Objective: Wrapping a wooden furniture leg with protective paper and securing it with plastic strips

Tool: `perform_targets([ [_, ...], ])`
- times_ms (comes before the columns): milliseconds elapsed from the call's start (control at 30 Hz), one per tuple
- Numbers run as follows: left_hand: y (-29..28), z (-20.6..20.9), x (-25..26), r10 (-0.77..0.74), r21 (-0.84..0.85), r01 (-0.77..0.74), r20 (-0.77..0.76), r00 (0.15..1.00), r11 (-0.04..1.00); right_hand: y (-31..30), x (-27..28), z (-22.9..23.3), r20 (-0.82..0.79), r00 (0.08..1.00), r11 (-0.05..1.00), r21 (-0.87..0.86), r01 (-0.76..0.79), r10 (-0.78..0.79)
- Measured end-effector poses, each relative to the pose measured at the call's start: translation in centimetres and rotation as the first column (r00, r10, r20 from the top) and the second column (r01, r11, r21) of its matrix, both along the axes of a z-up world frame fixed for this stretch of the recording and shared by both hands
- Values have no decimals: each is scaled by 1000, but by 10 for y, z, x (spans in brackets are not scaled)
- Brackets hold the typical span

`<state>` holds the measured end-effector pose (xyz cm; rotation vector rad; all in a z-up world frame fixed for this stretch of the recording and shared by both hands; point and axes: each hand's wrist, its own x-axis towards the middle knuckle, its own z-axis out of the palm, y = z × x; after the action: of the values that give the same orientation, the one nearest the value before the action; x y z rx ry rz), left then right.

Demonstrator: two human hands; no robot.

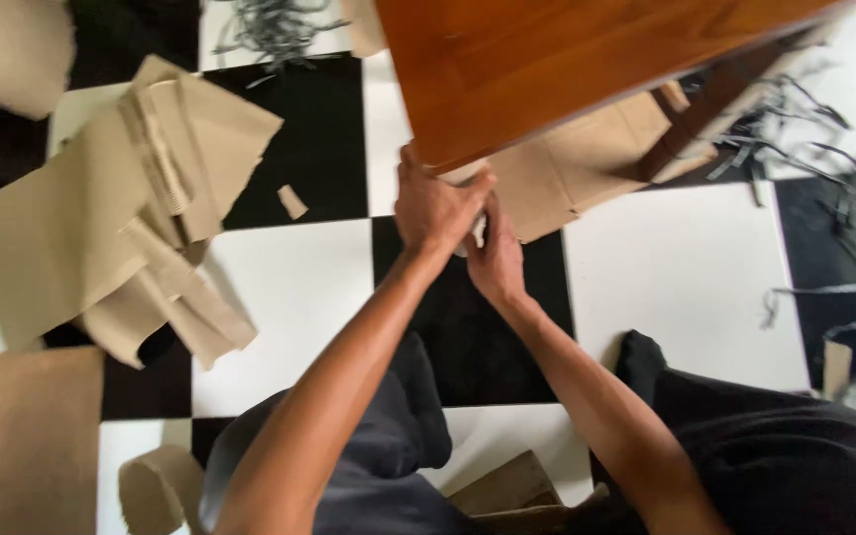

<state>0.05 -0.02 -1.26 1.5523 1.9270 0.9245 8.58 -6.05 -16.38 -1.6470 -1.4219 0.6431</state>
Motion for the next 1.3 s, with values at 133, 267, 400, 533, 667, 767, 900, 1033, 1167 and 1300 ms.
perform_targets([
  [133, 5, -18, -1, -24, 6, 24, 17, 1000, 1000, -16, 12, -71, 22, 999, 998, -41, 49, -48],
  [267, 8, -36, -1, -24, 52, 30, -100, 995, 998, -35, 37, -156, -15, 981, 946, -266, 183, -194],
  [400, 4, -41, -6, -66, 225, 95, -132, 989, 970, -66, 61, -209, 99, 966, 849, -460, 259, -241],
  [533, 3, -35, -9, -106, 240, 134, -128, 986, 961, -77, 64, -162, 151, 964, 891, -371, 261, -219],
  [667, 6, -37, -13, -60, 143, 78, -123, 991, 987, -70, 62, -171, 156, 946, 881, -348, 321, -284],
  [767, 0, -21, -10, -105, 120, 116, -95, 990, 986, -62, 75, -178, 117, 928, 857, -357, 372, -354],
  [900, 3, -52, -32, -180, 194, 186, -48, 982, 963, -40, 119, -193, 172, 816, 779, -242, 578, -552],
  [1033, 1, -48, -40, -212, 188, 216, -41, 976, 958, -11, 210, -225, 266, 651, 608, -232, 759, -711],
  [1167, -1, -9, -21, -280, 54, 286, -95, 955, 957, 12, 290, -172, 288, 602, 527, -300, 795, -745],
  [1300, 1, 7, -9, -311, -134, 302, -48, 949, 944, 41, 357, -152, 333, 605, 528, -300, 795, -723],
])
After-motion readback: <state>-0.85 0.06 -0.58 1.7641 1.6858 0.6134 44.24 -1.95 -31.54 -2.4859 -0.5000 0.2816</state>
